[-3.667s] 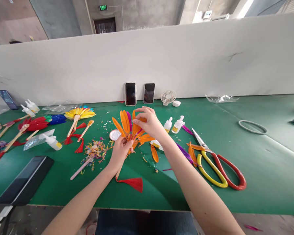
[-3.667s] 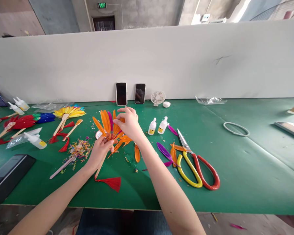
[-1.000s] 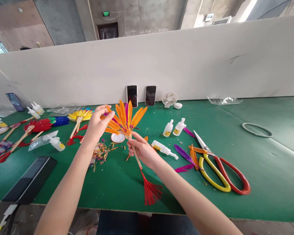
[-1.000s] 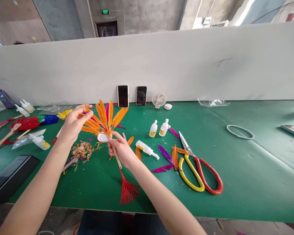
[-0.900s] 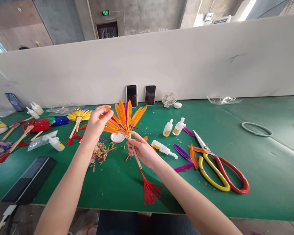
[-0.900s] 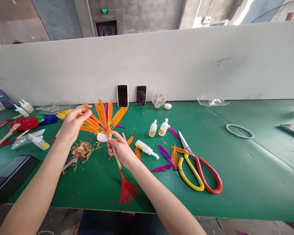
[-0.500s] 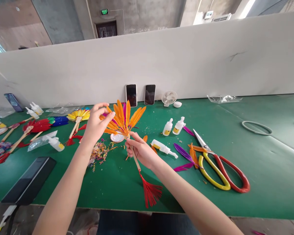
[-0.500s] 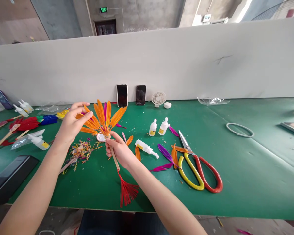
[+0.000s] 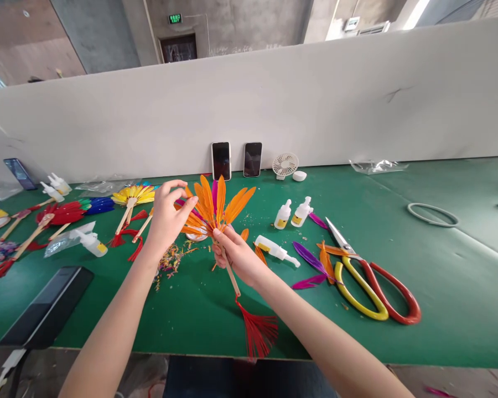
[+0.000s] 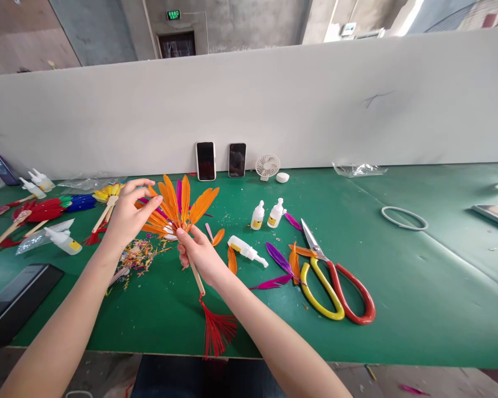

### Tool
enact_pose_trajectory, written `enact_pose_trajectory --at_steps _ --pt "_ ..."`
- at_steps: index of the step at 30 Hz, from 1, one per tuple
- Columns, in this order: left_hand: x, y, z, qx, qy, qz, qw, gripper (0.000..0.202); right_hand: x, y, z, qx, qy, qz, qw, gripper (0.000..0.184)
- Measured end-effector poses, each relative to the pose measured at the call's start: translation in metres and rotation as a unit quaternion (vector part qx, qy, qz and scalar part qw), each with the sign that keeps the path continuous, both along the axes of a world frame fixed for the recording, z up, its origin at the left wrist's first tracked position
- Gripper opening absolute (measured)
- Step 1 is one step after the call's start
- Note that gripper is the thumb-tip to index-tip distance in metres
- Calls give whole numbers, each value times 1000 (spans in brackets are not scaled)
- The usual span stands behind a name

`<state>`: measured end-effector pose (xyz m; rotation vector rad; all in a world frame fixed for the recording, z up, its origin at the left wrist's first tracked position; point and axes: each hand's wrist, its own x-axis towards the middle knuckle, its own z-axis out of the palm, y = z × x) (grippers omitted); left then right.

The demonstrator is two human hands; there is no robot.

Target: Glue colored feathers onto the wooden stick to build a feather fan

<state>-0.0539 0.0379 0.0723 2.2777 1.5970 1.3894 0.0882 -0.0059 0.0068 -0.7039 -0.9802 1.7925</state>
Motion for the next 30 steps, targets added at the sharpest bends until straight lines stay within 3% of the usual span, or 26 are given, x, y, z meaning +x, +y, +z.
enact_pose_trajectory --at_steps 17,30 --pt "6 -5 2 -29 30 -13 999 18 -3 -1 2 -19 -15 -20 1000 47" --pt "8 -5 3 -54 27 -12 998 17 -5 1 -2 -31 -26 -42 998 37"
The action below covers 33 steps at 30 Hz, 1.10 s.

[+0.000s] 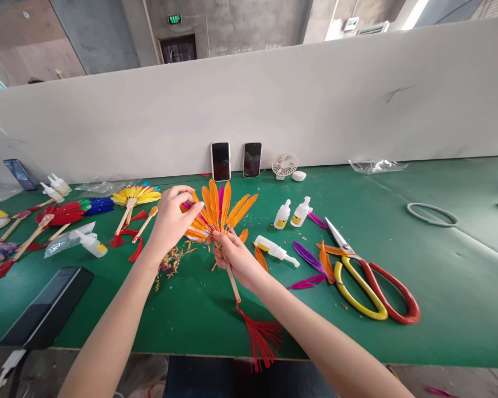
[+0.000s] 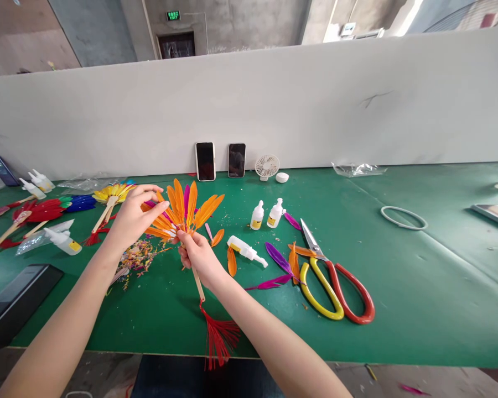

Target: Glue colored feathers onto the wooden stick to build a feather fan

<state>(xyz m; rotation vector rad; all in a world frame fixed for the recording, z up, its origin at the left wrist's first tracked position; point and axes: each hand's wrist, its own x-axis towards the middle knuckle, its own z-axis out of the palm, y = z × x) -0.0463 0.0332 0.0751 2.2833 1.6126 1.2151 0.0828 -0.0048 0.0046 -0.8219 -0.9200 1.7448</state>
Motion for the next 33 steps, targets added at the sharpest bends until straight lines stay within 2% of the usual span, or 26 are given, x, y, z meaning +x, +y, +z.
enact_pose_trajectory --at_steps 11,15,24,27,33 --pt "1 -1 1 -19 -4 8 1000 18 -1 -2 0 -6 -4 -4 1000 32" --pt "-1 -1 2 -33 -13 -7 999 18 0 -3 1 -10 -3 -6 1000 31" --pt "-11 4 8 -179 -90 -69 977 24 1 -4 3 -18 3 6 1000 28" --pt "-13 6 8 -191 -109 -73 973 26 1 -4 3 -19 2 5 1000 27" --pt "-8 7 9 -207 -151 -81 963 14 1 -4 1 -28 1 6 1000 27"
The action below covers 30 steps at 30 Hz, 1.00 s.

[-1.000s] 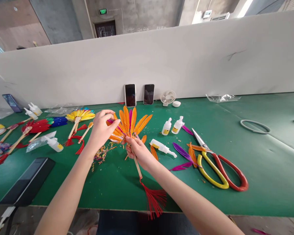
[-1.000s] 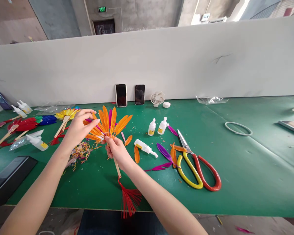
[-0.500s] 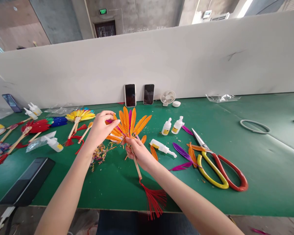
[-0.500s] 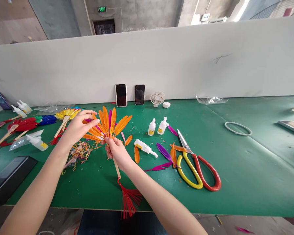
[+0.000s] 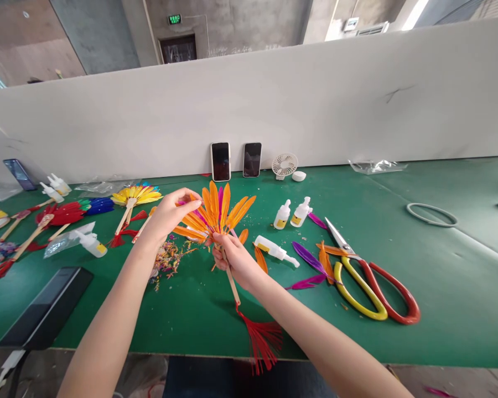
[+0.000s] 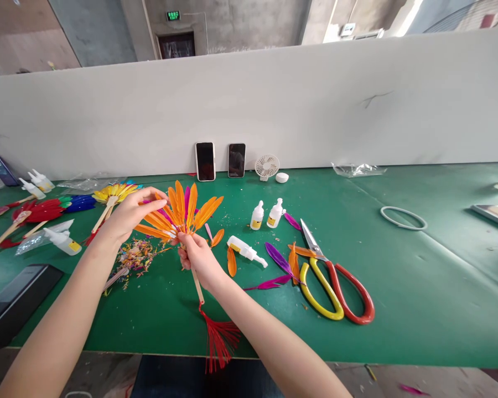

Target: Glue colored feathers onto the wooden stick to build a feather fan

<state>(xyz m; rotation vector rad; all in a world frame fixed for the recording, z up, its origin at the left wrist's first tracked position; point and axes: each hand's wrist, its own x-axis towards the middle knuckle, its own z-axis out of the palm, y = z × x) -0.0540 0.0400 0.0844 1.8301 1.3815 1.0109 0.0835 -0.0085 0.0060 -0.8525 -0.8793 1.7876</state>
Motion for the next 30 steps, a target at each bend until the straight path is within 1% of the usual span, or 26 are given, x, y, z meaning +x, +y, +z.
enact_pose_trajectory --at_steps 5,7,11,13,17,20,25,30 --pt "-1 0 7 -9 -88 20 996 19 0 1 0 -13 7 1 1000 25" --pt "-6 0 7 4 -73 31 997 23 0 1 1 -16 10 1 1000 24" --pt "-14 -1 2 25 38 31 998 28 0 2 1 -12 16 -3 1000 24" --pt "-15 -1 1 33 62 38 997 29 0 1 1 -11 15 -5 1000 24" --pt "-9 0 0 46 53 46 997 27 0 1 1 -18 11 -5 1000 24" --pt "-5 1 -1 45 43 44 997 29 -1 0 1 -19 17 -8 1000 24" --pt "-4 2 0 37 -1 22 999 34 -2 0 1 -17 27 -21 999 23" --pt "-5 6 1 35 34 -4 999 28 -1 -1 2 -13 17 -14 1000 24"
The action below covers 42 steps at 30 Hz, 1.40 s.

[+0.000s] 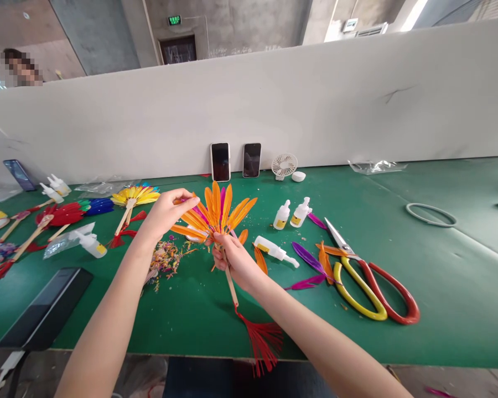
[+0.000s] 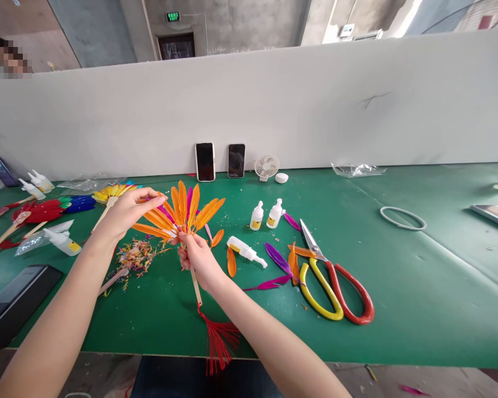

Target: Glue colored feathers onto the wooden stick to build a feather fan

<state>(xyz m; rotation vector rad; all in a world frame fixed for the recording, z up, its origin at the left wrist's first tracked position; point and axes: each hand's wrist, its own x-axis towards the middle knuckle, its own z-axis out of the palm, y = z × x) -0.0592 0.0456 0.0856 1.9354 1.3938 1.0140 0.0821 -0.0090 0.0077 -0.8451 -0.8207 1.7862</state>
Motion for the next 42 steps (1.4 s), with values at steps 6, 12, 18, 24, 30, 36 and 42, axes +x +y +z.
enact_pose_trajectory --at_steps 6,12,18,24,30,36,42 --pt "2 2 -2 19 35 3 999 23 -1 -1 0 -3 -14 9 1000 23" --pt "2 2 -3 25 54 17 998 22 -3 0 -2 5 -20 10 1000 25" --pt "1 0 -2 13 50 23 998 21 -3 -1 -1 1 -20 3 1000 23" --pt "2 0 -1 2 20 24 999 23 -3 -2 -1 -12 -17 3 1000 21" --pt "0 2 2 -25 -142 18 989 30 -2 -1 -1 -18 -1 15 1000 20" --pt "3 -7 -3 122 -318 108 934 34 -2 2 -2 -15 19 -3 1000 20" --pt "8 -18 -34 271 -337 222 874 28 2 4 -1 -5 21 -6 1000 21"
